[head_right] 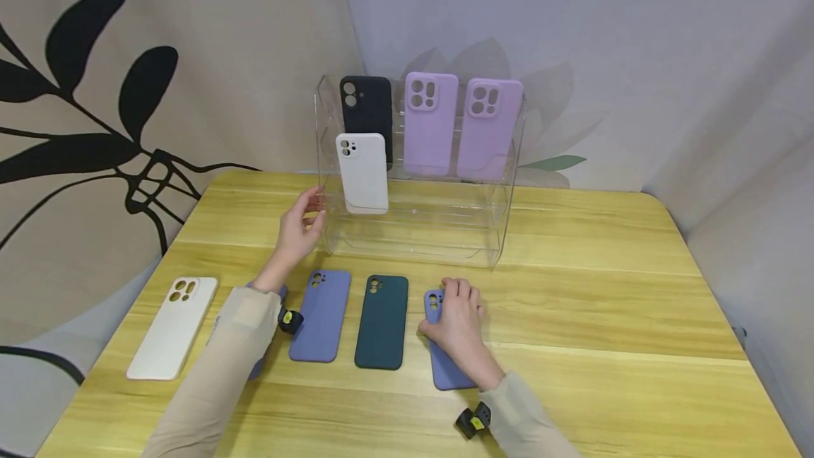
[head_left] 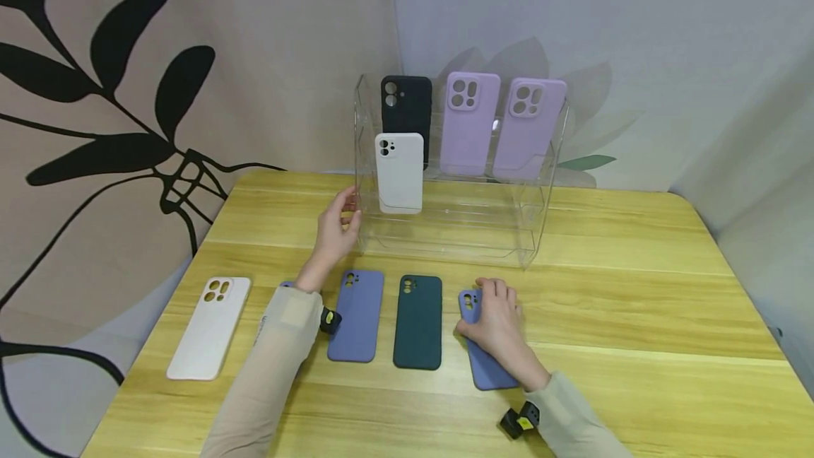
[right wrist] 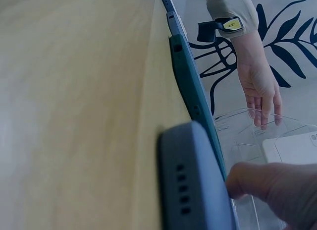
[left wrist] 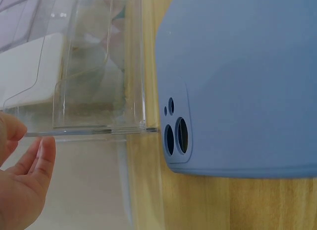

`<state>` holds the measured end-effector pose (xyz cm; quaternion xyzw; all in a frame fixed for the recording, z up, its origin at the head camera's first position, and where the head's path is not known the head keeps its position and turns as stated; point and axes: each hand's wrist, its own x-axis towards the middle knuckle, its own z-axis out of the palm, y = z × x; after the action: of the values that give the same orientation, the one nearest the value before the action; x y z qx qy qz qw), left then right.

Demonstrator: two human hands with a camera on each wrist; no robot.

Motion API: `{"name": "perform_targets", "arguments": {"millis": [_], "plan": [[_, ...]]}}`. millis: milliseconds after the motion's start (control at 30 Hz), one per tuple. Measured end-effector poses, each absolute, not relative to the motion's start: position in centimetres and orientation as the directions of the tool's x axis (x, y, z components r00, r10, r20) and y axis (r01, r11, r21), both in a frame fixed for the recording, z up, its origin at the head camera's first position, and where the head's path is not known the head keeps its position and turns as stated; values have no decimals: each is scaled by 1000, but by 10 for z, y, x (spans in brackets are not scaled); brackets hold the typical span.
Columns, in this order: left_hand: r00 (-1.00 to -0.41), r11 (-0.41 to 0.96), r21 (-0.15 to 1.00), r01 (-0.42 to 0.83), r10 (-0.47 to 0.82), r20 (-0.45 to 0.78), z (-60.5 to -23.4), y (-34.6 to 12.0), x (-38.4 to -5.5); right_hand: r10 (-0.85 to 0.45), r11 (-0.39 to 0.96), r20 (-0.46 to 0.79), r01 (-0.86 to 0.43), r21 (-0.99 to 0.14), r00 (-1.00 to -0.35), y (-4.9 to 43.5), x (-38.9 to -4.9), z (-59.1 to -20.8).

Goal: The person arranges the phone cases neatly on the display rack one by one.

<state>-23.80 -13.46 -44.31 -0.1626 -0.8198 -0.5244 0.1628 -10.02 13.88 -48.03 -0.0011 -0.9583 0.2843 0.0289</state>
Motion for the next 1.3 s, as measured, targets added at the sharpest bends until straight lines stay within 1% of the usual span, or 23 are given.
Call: {"name": "perform_targets", "arguments": {"millis": [233,467,900,1067,1300], "plan": [[-893,401,804,439,103,437,-441,-134,-237,16,818,86,-36,-574,-996,146,-102,-477],[-898,399,809,431,103,428,-441,-134,-238,-5,793,186,-117,-598,-983,150,-108,-471],[-897,393,811,433,99,431,-441,-134,-237,-7,755,301,-202,-624,-954,152,-115,-451],[-897,387,814,433,94,433,-442,-134,-238,-15,746,352,-245,-619,-936,151,-121,-442],[-897,385,815,434,98,432,-442,-134,-238,-23,742,448,-316,-592,-894,148,-133,-430]]}}
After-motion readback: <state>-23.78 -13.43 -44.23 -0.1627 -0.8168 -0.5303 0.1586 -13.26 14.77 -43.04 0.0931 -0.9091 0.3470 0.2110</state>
